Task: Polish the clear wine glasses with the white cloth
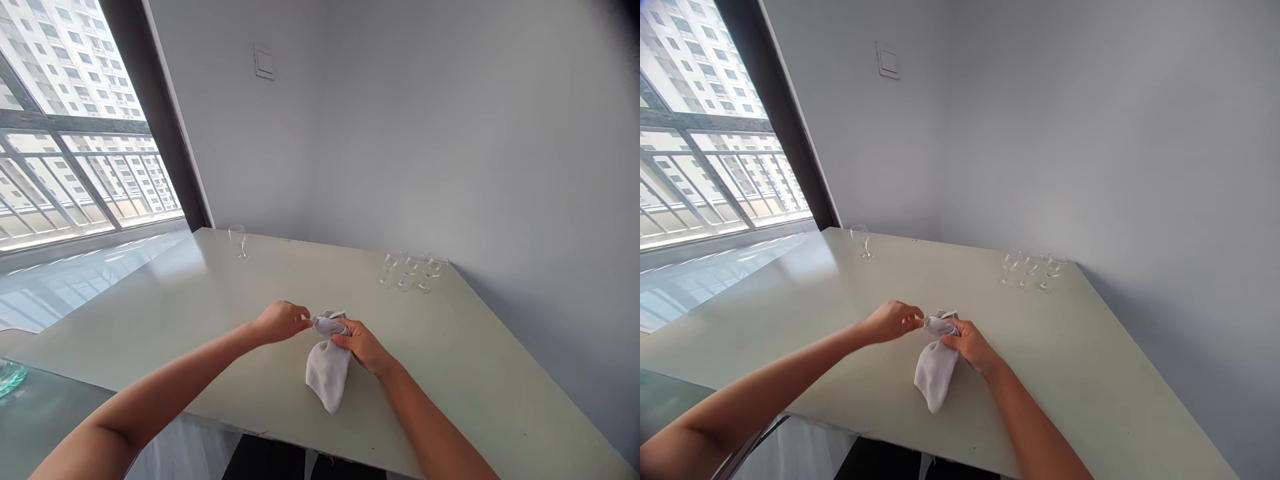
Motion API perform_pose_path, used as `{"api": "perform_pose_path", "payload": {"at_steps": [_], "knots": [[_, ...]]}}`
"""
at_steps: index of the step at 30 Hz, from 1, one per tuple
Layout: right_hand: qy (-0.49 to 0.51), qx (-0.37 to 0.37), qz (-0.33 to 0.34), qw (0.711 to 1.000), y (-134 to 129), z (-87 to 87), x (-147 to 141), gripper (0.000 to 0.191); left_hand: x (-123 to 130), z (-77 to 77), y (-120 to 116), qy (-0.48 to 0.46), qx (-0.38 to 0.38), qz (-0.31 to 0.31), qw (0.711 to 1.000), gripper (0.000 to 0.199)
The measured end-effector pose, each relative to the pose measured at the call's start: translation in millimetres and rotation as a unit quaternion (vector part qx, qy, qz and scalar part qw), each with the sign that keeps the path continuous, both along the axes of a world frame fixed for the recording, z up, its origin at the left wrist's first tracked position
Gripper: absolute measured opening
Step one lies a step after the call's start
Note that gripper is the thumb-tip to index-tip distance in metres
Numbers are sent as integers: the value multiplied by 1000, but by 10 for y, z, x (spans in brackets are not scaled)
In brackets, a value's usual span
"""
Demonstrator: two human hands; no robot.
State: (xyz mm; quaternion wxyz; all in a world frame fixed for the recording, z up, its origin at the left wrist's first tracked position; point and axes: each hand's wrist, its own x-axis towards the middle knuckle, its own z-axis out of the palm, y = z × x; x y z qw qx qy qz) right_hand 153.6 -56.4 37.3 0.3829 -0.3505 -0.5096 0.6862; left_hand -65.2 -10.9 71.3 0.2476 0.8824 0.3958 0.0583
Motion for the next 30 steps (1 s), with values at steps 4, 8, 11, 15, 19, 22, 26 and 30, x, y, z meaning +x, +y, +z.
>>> {"api": "perform_pose_path", "payload": {"at_steps": [4, 8, 11, 15, 19, 22, 26, 30], "knots": [[85, -29, -64, 994, 18, -85, -120, 36, 52, 1, -99, 56, 324, -25, 944, 28], [-47, 115, 11, 992, -79, -44, -169, 36, -77, 133, -101, 39, 254, -44, 965, 34], [-160, 241, 37, 957, -118, -41, -190, 27, -228, 250, -79, -2, -6, -50, 999, 40], [-221, 317, 2, 922, -48, -71, -142, 23, -330, 245, -45, -69, -335, -39, 939, 42], [-220, 328, -111, 912, 42, -37, 67, 32, -281, 109, 6, -117, -317, 43, 940, 42], [-216, 354, -237, 879, 53, 4, 189, 35, -173, 19, 51, -67, -162, 137, 975, 33], [-289, 462, -189, 817, 3, 26, 86, 30, 34, -108, 40, 5, 70, 139, 988, 22], [-325, 503, -89, 796, -32, 42, -116, 25, 199, -258, -38, 29, 266, 29, 963, 19]]}}
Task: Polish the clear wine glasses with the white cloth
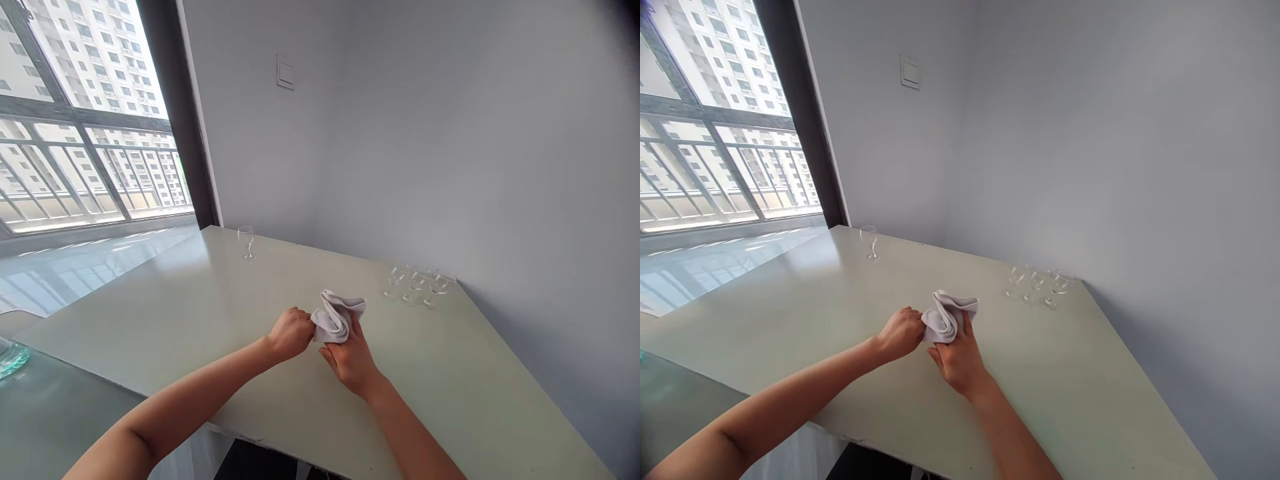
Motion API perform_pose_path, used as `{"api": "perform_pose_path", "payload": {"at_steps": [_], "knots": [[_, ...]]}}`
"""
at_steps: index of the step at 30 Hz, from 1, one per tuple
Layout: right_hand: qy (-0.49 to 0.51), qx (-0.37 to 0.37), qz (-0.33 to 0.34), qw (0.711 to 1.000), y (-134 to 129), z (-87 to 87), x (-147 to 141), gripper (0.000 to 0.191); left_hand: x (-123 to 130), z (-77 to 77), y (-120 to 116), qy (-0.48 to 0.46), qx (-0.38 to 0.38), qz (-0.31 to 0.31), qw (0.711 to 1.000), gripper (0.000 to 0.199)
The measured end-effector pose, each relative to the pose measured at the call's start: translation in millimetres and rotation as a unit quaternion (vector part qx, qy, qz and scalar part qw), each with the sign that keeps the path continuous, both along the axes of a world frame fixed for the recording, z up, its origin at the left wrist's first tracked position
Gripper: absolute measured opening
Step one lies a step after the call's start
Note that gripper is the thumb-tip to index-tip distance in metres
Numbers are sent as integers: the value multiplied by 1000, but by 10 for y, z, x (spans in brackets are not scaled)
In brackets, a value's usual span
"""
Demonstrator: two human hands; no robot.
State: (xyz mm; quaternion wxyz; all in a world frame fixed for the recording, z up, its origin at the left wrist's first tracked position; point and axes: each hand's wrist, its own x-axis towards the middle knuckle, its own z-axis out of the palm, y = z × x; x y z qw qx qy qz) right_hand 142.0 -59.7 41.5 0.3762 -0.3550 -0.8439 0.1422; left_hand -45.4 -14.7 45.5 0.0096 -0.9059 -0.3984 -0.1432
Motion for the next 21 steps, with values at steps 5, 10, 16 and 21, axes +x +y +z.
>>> {"api": "perform_pose_path", "payload": {"at_steps": [5, 10, 16, 21], "knots": [[93, -112, -83, 986, 52, 55, 38, 22, 30, -150, -59, -8, 157, -108, 982, 26], [320, -335, -98, 881, 175, -12, 170, 29, 72, -259, -110, -28, 136, -102, 985, 29], [600, -426, -138, 663, 254, -210, 50, 20, 125, -304, -114, -43, 127, -21, 991, 41], [634, -402, -70, 657, 121, -156, -166, 28, 127, -271, -88, -77, 155, 42, 984, 42]]}}
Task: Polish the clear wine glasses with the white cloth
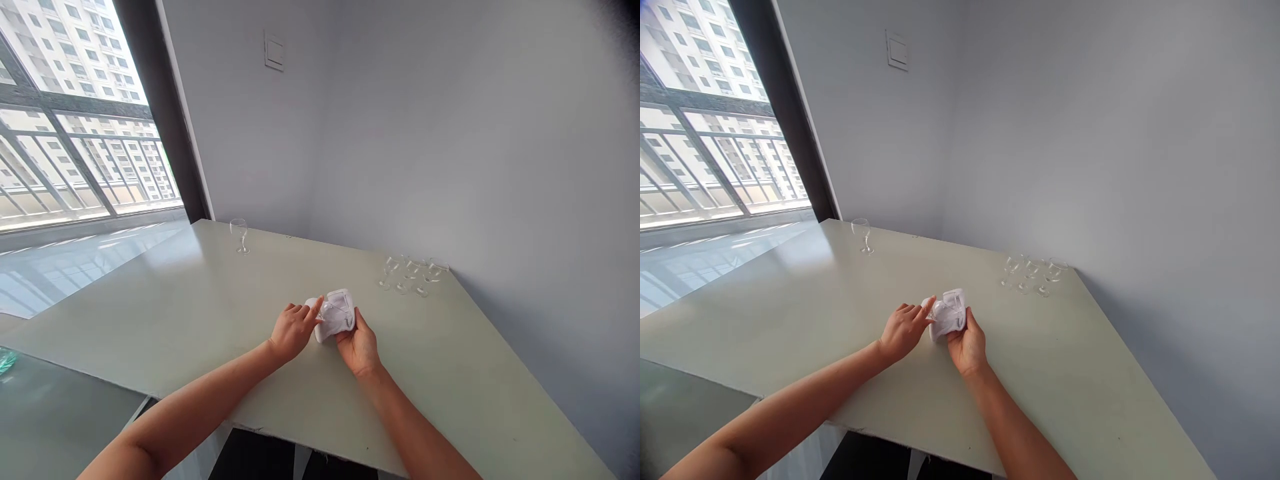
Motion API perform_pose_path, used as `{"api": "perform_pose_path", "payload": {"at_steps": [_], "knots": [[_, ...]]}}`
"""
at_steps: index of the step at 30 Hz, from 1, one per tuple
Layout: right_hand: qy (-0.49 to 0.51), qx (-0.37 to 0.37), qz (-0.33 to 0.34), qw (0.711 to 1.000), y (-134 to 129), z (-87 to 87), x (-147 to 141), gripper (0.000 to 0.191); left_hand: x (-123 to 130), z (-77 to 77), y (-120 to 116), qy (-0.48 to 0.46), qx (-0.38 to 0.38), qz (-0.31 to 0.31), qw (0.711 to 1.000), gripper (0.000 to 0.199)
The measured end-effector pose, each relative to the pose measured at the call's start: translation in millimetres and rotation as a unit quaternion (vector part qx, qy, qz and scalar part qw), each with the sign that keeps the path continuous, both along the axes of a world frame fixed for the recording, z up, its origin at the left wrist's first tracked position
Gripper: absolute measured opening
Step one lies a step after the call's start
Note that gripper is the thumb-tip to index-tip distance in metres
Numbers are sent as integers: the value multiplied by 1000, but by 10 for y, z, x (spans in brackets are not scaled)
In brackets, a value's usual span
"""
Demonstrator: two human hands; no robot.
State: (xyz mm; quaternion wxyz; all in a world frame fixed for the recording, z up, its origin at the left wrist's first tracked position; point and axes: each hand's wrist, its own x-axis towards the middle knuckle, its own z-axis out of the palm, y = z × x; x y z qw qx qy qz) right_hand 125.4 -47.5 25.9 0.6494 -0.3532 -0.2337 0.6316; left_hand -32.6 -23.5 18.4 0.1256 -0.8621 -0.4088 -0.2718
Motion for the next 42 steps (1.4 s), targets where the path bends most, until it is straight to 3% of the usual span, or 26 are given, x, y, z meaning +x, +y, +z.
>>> {"api": "perform_pose_path", "payload": {"at_steps": [7, 12, 17, 19, 21, 23, 24, 28, 30, 32, 34, 38, 42], "knots": [[-57, 89, 77, 991, -195, 128, -240, 42, 98, 22, -101, -32, -19, 18, 999, 58], [-113, 93, 79, 986, -223, -16, -293, 41, 204, -53, -183, -92, -32, 6, 995, 70], [-107, 95, 103, 984, -179, -128, -304, 37, 265, -3, -287, -101, -30, 25, 994, 67], [-106, 94, 114, 983, -133, -117, -261, 37, 262, 25, -305, -119, -67, 14, 990, 70], [-104, 80, 125, 983, -84, -94, -184, 34, 232, 46, -284, -160, -145, -38, 976, 73], [-96, 52, 144, 983, -51, -76, -95, 31, 180, 63, -225, -234, -269, -118, 927, 71], [-88, 38, 158, 983, -43, -72, -57, 29, 150, 74, -187, -283, -339, -159, 883, 68], [-35, 5, 240, 970, -64, -85, -11, 24, 46, 147, -58, -467, -558, -253, 638, 64], [-17, -9, 272, 962, -76, -95, -40, 23, 16, 191, -30, -510, -606, -254, 555, 65], [-13, -23, 272, 962, -68, -98, -69, 24, 0, 226, -17, -543, -616, -227, 523, 60], [-25, -39, 238, 970, -39, -93, -79, 24, -5, 243, -10, -572, -601, -191, 525, 54], [-72, -63, 147, 984, 45, -85, -29, 26, 10, 240, -8, -591, -582, -174, 531, 51], [-122, -60, 14, 991, 93, -67, 98, 30, 27, 214, -8, -617, -587, -176, 495, 47]]}}
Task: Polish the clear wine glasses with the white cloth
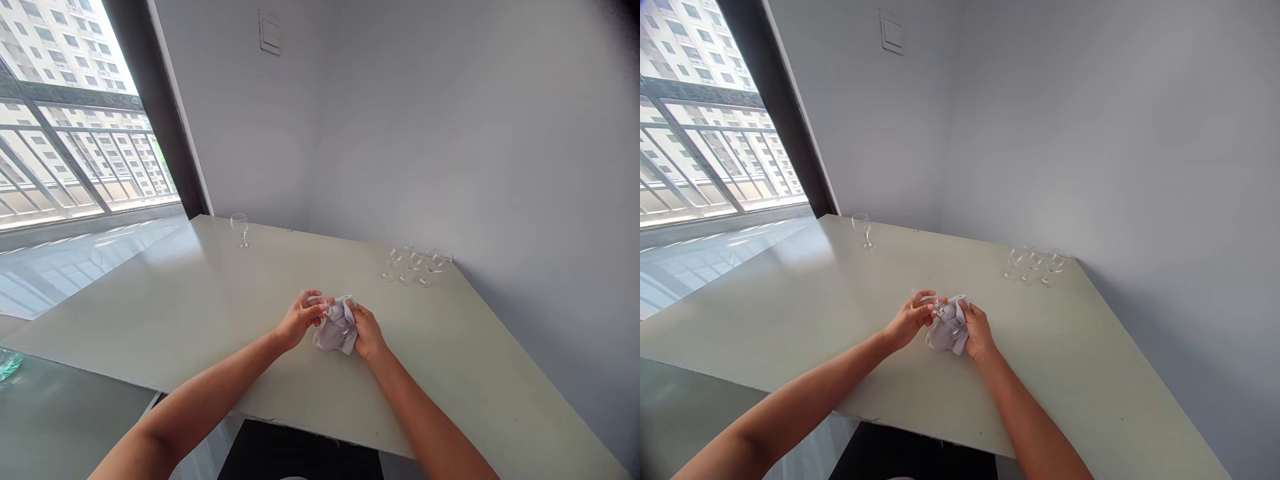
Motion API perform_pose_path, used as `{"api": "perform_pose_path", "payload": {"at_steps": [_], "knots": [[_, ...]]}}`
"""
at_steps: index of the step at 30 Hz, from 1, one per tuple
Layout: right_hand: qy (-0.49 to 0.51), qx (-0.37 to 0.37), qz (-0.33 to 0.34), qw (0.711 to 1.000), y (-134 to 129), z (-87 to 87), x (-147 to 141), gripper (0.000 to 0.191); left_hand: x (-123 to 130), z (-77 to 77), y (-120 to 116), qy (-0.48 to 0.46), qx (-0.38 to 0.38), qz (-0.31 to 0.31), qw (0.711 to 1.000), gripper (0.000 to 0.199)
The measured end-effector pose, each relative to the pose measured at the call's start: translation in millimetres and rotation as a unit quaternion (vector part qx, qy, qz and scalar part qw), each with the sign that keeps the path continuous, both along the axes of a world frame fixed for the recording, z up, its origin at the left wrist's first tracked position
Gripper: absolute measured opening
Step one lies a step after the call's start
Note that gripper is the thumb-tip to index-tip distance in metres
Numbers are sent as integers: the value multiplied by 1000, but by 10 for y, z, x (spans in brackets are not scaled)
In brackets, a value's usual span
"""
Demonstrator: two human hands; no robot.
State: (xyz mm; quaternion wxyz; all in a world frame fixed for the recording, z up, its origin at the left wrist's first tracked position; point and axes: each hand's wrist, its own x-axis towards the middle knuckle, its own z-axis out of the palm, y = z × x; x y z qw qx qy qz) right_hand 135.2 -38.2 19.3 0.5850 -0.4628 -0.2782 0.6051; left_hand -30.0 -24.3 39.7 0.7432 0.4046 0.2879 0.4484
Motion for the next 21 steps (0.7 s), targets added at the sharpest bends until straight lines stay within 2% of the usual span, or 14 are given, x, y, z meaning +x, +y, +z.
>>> {"api": "perform_pose_path", "payload": {"at_steps": [2, 4, 7, 8, 9, 10, 11, 13, 15, 16, 17, 19, 21], "knots": [[-67, 62, -27, 995, -22, 37, 64, 30, -6, -21, 20, -18, -24, 23, 999, 42], [-174, 163, 38, 970, -77, 95, 98, 28, -23, -46, 55, -35, -50, 48, 997, 33], [-343, 302, 171, 873, -171, 176, 76, 19, -55, -80, 109, -54, -96, 65, 992, 22], [-377, 327, 191, 845, -191, 190, 57, 19, -63, -89, 121, -60, -109, 63, 990, 20], [-395, 340, 195, 831, -201, 195, 39, 21, -67, -95, 127, -66, -119, 58, 989, 18], [-395, 341, 189, 832, -200, 191, 23, 23, -68, -98, 129, -73, -125, 51, 988, 17], [-380, 331, 178, 845, -190, 179, 12, 24, -65, -98, 127, -83, -126, 44, 988, 17], [-307, 284, 149, 896, -151, 134, -6, 24, -53, -88, 114, -108, -117, 36, 987, 17], [-194, 206, 128, 951, -113, 72, -33, 23, -42, -62, 97, -130, -93, 39, 986, 18], [-133, 164, 128, 969, -101, 39, -56, 25, -39, -45, 88, -136, -77, 43, 987, 18], [-75, 126, 134, 980, -97, 9, -87, 27, -40, -25, 80, -139, -59, 48, 987, 19], [5, 76, 162, 984, -110, -39, -165, 33, -53, 13, 70, -132, -20, 60, 989, 20], [30, 58, 192, 979, -139, -58, -234, 38, -77, 42, 71, -111, 15, 79, 991, 23]]}}
